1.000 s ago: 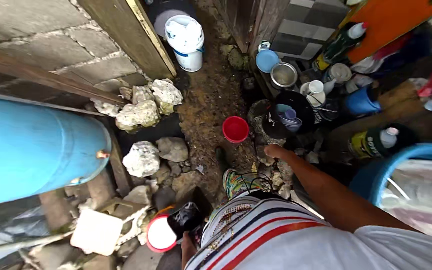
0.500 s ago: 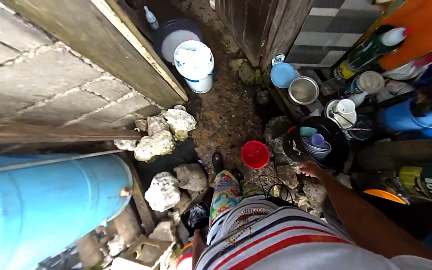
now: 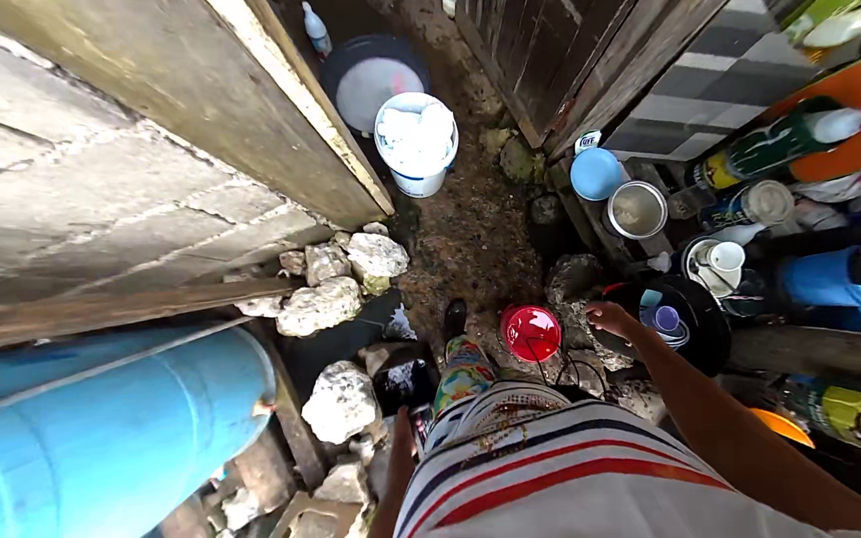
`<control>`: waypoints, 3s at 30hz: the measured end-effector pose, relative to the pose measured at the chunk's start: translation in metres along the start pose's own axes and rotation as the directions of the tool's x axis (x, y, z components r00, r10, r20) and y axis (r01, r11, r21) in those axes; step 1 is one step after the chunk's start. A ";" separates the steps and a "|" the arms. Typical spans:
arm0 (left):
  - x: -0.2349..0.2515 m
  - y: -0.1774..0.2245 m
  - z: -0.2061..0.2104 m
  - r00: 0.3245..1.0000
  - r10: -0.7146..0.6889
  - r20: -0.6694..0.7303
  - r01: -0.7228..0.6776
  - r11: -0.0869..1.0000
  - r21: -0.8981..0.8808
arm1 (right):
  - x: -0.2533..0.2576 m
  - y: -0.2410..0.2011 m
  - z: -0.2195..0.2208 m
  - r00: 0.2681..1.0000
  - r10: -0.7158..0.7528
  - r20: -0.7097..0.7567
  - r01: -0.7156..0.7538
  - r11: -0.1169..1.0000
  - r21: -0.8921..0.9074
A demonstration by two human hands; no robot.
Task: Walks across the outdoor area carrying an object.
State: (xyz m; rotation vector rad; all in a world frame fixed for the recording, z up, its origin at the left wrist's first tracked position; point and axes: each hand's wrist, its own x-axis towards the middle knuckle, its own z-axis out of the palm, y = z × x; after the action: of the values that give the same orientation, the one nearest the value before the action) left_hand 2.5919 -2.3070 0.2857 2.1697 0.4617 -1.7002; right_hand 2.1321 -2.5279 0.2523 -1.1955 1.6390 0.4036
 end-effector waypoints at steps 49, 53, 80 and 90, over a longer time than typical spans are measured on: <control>0.279 0.297 0.146 0.862 0.382 0.334 -0.477 0.389 0.788 | -0.074 0.018 0.154 0.790 0.544 0.284 -0.595 0.567 0.570; 0.248 0.319 0.138 0.860 0.383 0.339 -0.485 0.401 0.777 | -0.054 0.001 0.136 0.865 0.461 0.197 -0.480 0.647 0.593; 0.040 0.401 0.217 0.748 0.417 0.516 -0.548 -0.050 0.835 | 0.016 0.036 0.013 0.955 0.240 -0.175 -0.051 0.713 0.699; 0.006 0.462 0.330 0.778 0.291 0.557 -0.503 -0.242 0.829 | 0.002 0.043 0.068 0.867 0.498 0.016 -0.237 0.383 0.893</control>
State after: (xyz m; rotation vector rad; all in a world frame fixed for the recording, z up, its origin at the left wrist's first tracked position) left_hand 2.5200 -2.8683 0.2383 2.2343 -2.2061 -1.8019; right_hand 2.1314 -2.4598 0.2097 -0.0414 1.9472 -0.3744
